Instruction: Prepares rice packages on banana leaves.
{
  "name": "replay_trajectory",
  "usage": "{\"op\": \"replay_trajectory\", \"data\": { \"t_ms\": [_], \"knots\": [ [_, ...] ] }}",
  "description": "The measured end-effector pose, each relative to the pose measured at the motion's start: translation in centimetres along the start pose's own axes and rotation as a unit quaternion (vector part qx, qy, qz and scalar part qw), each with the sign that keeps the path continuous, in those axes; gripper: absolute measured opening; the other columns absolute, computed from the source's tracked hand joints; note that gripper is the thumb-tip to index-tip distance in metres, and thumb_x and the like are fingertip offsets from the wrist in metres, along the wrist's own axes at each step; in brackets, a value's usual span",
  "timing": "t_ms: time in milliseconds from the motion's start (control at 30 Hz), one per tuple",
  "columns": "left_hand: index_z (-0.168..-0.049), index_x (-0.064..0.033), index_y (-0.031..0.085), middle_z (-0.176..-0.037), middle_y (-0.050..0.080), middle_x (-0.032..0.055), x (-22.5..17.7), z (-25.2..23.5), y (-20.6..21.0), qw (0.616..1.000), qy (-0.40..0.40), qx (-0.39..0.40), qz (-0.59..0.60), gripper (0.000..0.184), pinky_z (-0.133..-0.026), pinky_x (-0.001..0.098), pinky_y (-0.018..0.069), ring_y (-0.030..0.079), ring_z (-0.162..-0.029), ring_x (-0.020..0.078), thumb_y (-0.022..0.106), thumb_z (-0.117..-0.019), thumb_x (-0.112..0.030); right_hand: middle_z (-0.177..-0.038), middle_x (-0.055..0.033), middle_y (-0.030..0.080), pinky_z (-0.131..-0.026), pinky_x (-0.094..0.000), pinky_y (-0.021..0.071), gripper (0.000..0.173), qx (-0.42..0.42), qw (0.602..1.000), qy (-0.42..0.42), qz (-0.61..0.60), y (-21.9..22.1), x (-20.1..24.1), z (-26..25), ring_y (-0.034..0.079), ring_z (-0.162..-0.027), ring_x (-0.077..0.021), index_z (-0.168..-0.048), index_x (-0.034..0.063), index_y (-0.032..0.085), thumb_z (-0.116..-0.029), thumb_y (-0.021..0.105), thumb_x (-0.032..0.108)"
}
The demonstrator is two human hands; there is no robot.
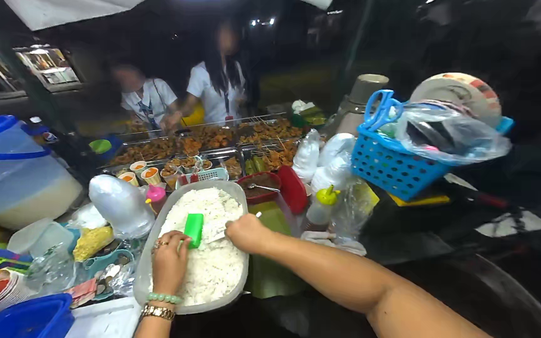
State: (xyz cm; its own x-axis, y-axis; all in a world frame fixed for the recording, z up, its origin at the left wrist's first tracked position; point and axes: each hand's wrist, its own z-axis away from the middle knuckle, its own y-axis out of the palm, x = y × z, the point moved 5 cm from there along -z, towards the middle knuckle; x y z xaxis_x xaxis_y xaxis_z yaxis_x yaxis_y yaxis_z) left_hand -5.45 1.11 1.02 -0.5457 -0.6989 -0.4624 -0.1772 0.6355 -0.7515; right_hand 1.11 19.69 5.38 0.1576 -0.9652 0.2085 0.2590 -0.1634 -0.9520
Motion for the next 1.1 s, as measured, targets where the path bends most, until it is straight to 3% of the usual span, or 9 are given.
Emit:
{"op": "replay_trajectory", "data": {
  "t_ms": [100, 200, 333, 433, 500, 600, 700, 900, 1100],
  "knots": [
    [-0.095, 0.0032, 0.077, -0.118, 0.069, 0.0247, 0.0, 0.7, -1.8, 1.0, 0.0, -0.007, -0.024, 0.036, -0.103, 0.068, 0.0403, 0.061, -0.117, 0.0493, 0.055, -0.1031, -0.024, -0.136, -0.0221, 0.063, -0.097, -0.0689, 0.0464, 0.032, -0.054, 0.996, -0.013, -0.066, -2.2, -3.3, 0.6, 0.061, -0.122, -0.0449, -0.132, 0.0039, 0.066, -0.1036, 0.051, 0.005],
    [-0.107, 0.0004, 0.074, -0.127, 0.065, 0.0277, -0.5, 2.9, -3.5, 0.998, 0.019, 0.033, -0.046, 0.026, -0.102, 0.0765, 0.0342, 0.051, -0.125, 0.058, 0.075, -0.0875, -0.016, -0.14, -0.0181, 0.062, -0.108, -0.0503, 0.0475, 0.035, -0.15, 0.957, 0.015, -0.247, -2.7, -8.8, 3.1, 0.063, -0.124, -0.0298, -0.139, 0.004, 0.062, -0.1057, 0.053, 0.013],
    [-0.122, -0.0003, 0.068, -0.142, 0.054, 0.0299, 0.0, 5.5, -3.7, 0.996, -0.03, 0.07, -0.034, 0.054, -0.102, 0.0805, 0.0289, 0.041, -0.132, 0.0613, 0.086, -0.0733, -0.015, -0.126, -0.0192, 0.064, -0.08, -0.0375, 0.0578, 0.036, -0.177, 0.889, 0.101, -0.409, 0.2, -12.7, 4.6, 0.068, -0.087, -0.0209, -0.14, 0.0009, 0.057, -0.1057, 0.055, 0.013],
    [-0.096, -0.0004, 0.076, -0.134, 0.062, 0.0265, -1.0, 3.5, -3.9, 1.0, -0.018, 0.01, -0.023, 0.018, -0.103, 0.0784, 0.0298, 0.045, -0.131, 0.0588, 0.07, -0.0919, -0.017, -0.135, -0.022, 0.062, -0.101, -0.0444, 0.052, 0.036, -0.169, 0.927, 0.07, -0.326, -0.7, -10.1, 3.6, 0.067, -0.113, -0.029, -0.136, -0.0014, 0.061, -0.1024, 0.056, 0.008],
    [-0.099, -0.0006, 0.078, -0.132, 0.065, 0.0236, -2.8, 1.2, -3.6, 0.999, -0.015, 0.016, -0.025, 0.021, -0.106, 0.0757, 0.0281, 0.047, -0.132, 0.0548, 0.06, -0.0997, -0.012, -0.138, -0.0211, 0.061, -0.108, -0.0538, 0.0468, 0.036, -0.133, 0.962, 0.059, -0.231, -1.7, -6.7, 2.3, 0.061, -0.126, -0.0354, -0.136, 0.0019, 0.063, -0.1025, 0.054, 0.007],
    [-0.121, -0.0039, 0.073, -0.133, 0.065, 0.0206, -3.9, -1.8, -1.8, 0.995, -0.03, 0.073, -0.064, 0.028, -0.109, 0.0707, 0.03, 0.049, -0.134, 0.0483, 0.055, -0.0996, -0.004, -0.137, -0.0258, 0.06, -0.096, -0.0665, 0.0493, 0.032, -0.046, 0.992, 0.053, -0.107, -0.8, -1.1, 0.5, 0.063, -0.117, -0.0477, -0.13, -0.003, 0.064, -0.1025, 0.049, 0.002],
    [-0.113, -0.0011, 0.075, -0.132, 0.066, 0.0187, -3.4, -4.1, -1.1, 0.985, -0.061, 0.125, -0.101, 0.033, -0.112, 0.0657, 0.0289, 0.05, -0.135, 0.0427, 0.057, -0.104, -0.027, -0.132, -0.0295, 0.06, -0.09, -0.0661, 0.05, 0.026, 0.021, 0.999, -0.005, -0.026, 0.0, 2.4, 0.6, 0.063, -0.112, -0.0504, -0.119, -0.011, 0.064, -0.1034, 0.044, -0.002],
    [-0.135, -0.0049, 0.064, -0.142, 0.058, 0.0237, -3.5, -7.1, -0.2, 0.974, -0.066, 0.191, -0.102, 0.042, -0.115, 0.0654, 0.0312, 0.046, -0.139, 0.0458, 0.067, -0.0964, -0.021, -0.126, -0.0294, 0.065, -0.091, -0.067, 0.0503, 0.026, -0.039, 0.997, 0.069, -0.009, -3.3, 0.7, 0.8, 0.064, -0.112, -0.0506, -0.121, -0.0071, 0.066, -0.1007, 0.05, 0.0],
    [-0.121, -0.009, 0.074, -0.153, 0.049, 0.0186, -2.5, -7.3, 2.4, 0.958, -0.011, 0.242, -0.151, 0.038, -0.116, 0.0714, 0.0226, 0.034, -0.147, 0.0464, 0.052, -0.1055, -0.036, -0.126, -0.0266, 0.066, -0.089, -0.0611, 0.0542, 0.027, -0.01, 0.996, 0.07, 0.058, 1.2, 0.6, -1.2, 0.068, -0.109, -0.0478, -0.119, -0.0058, 0.067, -0.1025, 0.047, 0.0]
  ]
}}
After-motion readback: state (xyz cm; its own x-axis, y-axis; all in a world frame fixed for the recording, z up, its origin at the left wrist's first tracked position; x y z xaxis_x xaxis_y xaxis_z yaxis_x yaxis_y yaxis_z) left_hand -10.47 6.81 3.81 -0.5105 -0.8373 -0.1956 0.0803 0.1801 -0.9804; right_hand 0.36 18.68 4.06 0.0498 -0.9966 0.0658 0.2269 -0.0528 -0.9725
